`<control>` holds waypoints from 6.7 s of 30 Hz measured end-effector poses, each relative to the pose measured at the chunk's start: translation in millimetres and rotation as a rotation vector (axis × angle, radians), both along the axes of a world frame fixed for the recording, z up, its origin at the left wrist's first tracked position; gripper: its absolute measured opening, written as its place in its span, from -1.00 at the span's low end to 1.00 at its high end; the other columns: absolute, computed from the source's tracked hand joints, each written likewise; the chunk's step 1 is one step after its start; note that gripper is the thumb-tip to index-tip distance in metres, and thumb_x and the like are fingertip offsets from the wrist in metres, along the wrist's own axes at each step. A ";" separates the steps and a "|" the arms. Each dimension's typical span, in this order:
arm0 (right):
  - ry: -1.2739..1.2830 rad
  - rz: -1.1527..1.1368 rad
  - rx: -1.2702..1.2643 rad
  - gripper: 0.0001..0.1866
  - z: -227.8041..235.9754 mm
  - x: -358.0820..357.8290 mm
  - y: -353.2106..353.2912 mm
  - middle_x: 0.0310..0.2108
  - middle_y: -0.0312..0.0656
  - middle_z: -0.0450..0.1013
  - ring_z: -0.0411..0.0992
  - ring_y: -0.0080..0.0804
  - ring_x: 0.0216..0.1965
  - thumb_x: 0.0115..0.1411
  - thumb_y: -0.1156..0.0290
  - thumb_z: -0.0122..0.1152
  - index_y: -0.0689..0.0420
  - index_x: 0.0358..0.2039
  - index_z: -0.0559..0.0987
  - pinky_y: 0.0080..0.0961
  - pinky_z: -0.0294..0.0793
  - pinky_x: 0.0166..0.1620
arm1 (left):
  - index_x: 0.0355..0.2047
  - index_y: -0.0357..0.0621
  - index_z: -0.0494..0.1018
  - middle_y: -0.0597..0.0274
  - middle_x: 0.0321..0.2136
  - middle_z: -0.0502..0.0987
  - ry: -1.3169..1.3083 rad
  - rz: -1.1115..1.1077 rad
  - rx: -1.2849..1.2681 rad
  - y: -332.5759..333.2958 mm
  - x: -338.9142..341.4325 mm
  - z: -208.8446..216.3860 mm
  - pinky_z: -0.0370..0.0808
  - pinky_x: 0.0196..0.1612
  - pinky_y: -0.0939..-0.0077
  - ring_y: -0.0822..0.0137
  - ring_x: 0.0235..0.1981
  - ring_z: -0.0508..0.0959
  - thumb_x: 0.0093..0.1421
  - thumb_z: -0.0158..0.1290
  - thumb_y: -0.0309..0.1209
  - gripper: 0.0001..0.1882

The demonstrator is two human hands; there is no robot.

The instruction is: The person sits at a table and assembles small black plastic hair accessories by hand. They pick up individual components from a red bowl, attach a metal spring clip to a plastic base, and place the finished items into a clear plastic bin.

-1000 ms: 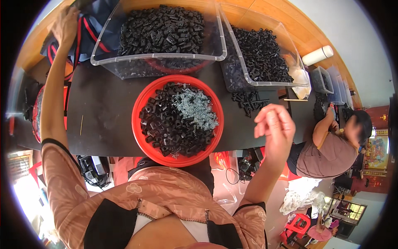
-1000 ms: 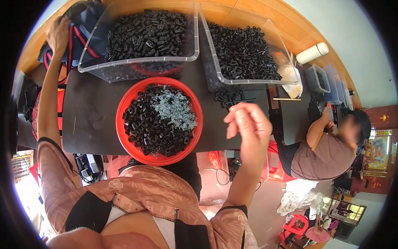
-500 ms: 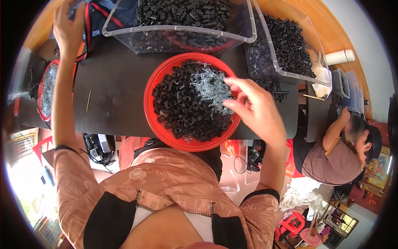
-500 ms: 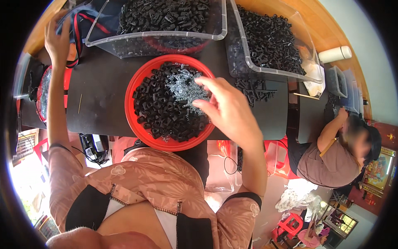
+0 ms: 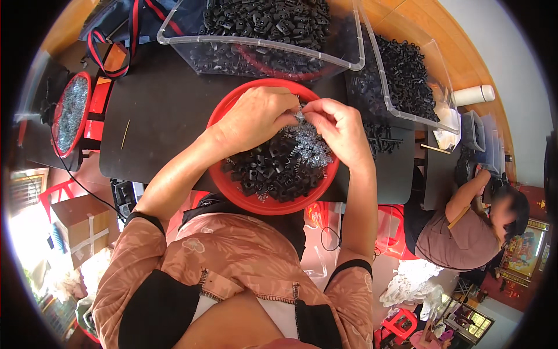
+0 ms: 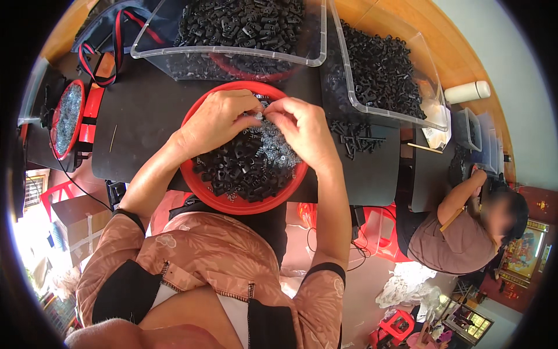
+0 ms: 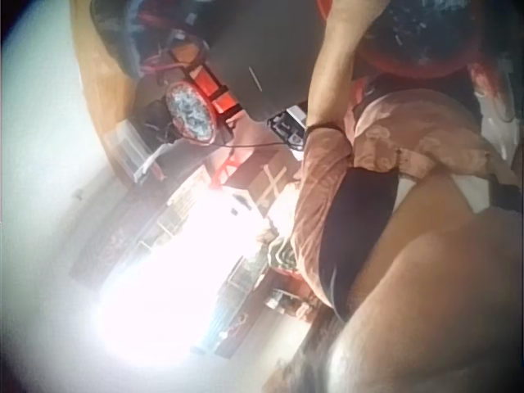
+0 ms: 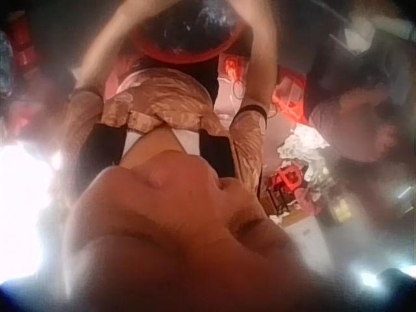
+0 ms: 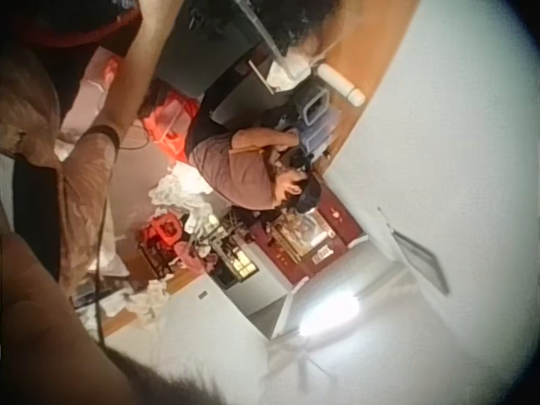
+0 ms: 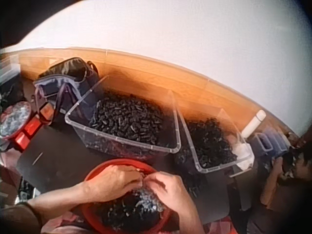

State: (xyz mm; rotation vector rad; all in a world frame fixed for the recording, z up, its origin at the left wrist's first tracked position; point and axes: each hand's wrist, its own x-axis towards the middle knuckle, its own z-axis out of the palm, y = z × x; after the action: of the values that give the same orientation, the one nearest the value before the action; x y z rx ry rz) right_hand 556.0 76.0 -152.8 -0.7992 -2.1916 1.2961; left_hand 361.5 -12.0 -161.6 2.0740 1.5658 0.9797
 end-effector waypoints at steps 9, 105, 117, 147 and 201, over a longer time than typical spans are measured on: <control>-0.009 0.198 0.165 -0.58 -2.3 -7.4 6.0 -0.37 -0.21 0.51 0.40 -0.51 -0.51 -0.05 0.30 0.55 0.24 -0.23 0.61 -0.53 0.40 -0.45 | -0.38 -0.24 0.54 0.13 -0.42 0.59 -0.099 0.141 0.128 1.0 -5.2 -3.7 0.52 -0.31 0.32 0.08 -0.37 0.60 0.12 0.18 -0.46 -0.89; 0.518 -0.073 -0.276 -0.62 -23.0 -7.1 21.2 -0.58 -0.41 0.27 0.12 -0.75 -0.60 0.41 0.30 -0.07 0.18 -0.55 0.41 -0.71 0.07 -0.53 | -0.34 -0.15 0.70 0.29 -0.43 0.63 -0.440 -0.757 0.254 -18.8 1.2 115.6 0.52 -0.45 0.52 0.33 -0.47 0.60 0.22 0.15 -0.37 -0.83; 0.489 -0.077 -0.253 -0.63 -24.9 -6.7 25.6 -0.62 -0.38 0.27 0.06 -0.76 -0.65 0.39 0.32 -0.04 0.15 -0.59 0.38 -0.69 -0.01 -0.57 | -0.38 -0.13 0.71 0.25 -0.42 0.65 -0.568 -0.804 0.236 -23.6 3.9 114.1 0.45 -0.45 0.59 0.35 -0.45 0.64 0.30 0.07 -0.38 -0.77; 0.526 -0.014 -0.306 -0.65 -33.0 -4.6 31.3 -0.59 -0.48 0.28 0.11 -0.79 -0.58 0.38 0.29 0.14 0.13 -0.56 0.43 -0.74 0.04 -0.53 | -0.65 0.05 0.53 0.50 -0.61 0.52 -0.506 -0.698 0.636 -28.4 8.2 113.6 0.36 -0.26 0.57 0.51 -0.44 0.61 0.14 0.08 -0.50 -0.76; 0.429 -0.056 -0.218 -0.64 -31.8 -5.0 31.3 -0.65 -0.52 0.26 0.14 -0.80 -0.56 0.33 0.26 0.20 0.13 -0.59 0.45 -0.69 0.08 -0.48 | -0.47 0.02 0.69 0.40 -0.48 0.66 -0.648 -0.992 0.579 -27.7 4.5 118.6 0.22 -0.45 0.74 0.59 -0.50 0.58 0.20 0.08 -0.51 -0.79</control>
State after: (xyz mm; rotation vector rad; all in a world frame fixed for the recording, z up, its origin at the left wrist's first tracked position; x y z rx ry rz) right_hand 550.9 107.3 -184.6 -0.5866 -1.7023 1.5328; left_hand 366.0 -39.7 -43.0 2.1006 -0.1289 1.5102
